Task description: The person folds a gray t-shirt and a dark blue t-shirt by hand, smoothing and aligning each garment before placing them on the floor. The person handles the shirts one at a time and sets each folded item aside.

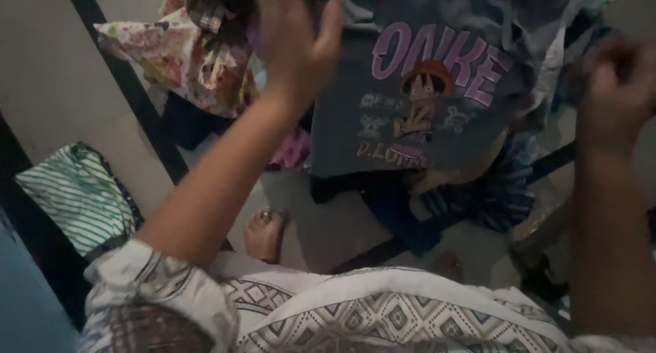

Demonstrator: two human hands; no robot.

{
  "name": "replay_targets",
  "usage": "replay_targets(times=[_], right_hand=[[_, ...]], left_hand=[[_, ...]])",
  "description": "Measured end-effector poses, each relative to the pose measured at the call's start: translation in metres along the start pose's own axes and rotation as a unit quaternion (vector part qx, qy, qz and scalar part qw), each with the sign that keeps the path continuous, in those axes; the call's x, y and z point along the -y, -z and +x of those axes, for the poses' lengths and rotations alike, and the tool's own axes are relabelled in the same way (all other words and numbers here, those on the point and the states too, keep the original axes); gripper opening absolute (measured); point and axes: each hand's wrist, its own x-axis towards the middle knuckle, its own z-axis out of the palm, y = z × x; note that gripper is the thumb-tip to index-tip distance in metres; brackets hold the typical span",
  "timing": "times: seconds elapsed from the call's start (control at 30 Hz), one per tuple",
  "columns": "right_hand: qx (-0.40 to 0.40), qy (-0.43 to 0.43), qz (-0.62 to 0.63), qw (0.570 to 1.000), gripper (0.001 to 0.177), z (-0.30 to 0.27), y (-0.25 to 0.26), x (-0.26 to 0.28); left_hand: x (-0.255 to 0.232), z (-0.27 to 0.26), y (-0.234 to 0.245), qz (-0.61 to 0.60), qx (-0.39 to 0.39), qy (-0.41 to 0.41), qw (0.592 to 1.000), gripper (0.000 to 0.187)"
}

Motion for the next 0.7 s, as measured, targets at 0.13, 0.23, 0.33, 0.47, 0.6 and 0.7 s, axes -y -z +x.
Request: replay_targets(times=[0.13,0.23,0.33,0.47,0.6,0.7], right_hand=[[0.121,-0.280,0.139,0.942,0.045,-0.073,-0.016,-0.018],[0.186,-0.353,0.125,0.908,0.066,-0.118,-0.047,-0.039],[0.273,-0.318,0.056,0.906,0.055,-0.133,-0.072,-0.044],[0.304,-0.361,-0.069,0.879,0.059,-0.131,-0.075,-0.045],[0.360,-0.257,0.033,0.896,0.043,-0.136,-0.061,-0.046],[0.286,-0.281,0.177,0.899,0.055,-0.139,-0.060,-0.042]], left_hand=[[-0.006,-0.091,0.020,-0.181,0.151,0.367,0.900,0.031],[0.002,-0.154,0.007,-0.163,0.223,0.434,0.858,0.054],[0.007,-0.185,0.008,-0.160,0.315,0.520,0.778,0.061],[0.003,-0.172,0.023,0.040,0.467,0.454,0.758,0.060],[0.003,-0.149,0.039,0.039,0.471,0.372,0.799,0.054],[0.003,-0.144,0.044,-0.021,0.546,0.401,0.735,0.055]])
